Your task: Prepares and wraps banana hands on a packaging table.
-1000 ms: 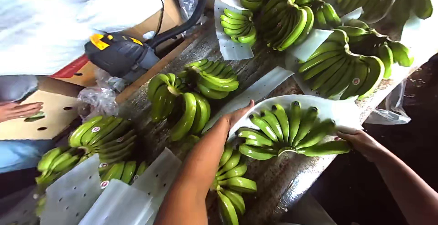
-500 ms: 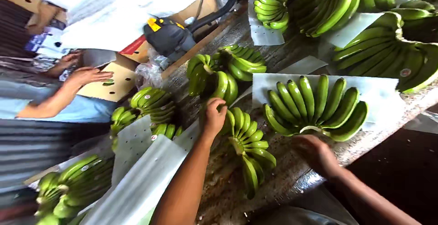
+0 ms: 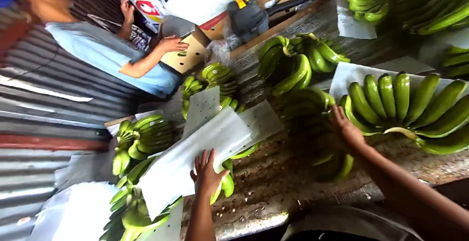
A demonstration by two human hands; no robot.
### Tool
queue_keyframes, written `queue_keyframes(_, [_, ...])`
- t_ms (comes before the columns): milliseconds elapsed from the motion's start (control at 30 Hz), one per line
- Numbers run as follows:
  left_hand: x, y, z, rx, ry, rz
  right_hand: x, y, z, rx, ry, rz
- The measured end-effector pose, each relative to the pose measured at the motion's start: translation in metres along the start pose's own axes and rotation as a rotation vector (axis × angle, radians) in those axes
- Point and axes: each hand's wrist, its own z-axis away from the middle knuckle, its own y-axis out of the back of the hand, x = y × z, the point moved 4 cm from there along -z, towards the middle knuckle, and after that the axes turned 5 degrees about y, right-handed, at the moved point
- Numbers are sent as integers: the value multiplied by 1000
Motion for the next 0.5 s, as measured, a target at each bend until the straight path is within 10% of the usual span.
queue_keyframes(167, [-45, 26, -20, 81, -113, 152, -3, 22, -17, -136, -324, 117])
queue_keyframes(500, [-66, 64, -25, -52, -171, 178, 15, 27, -9, -31, -155, 83])
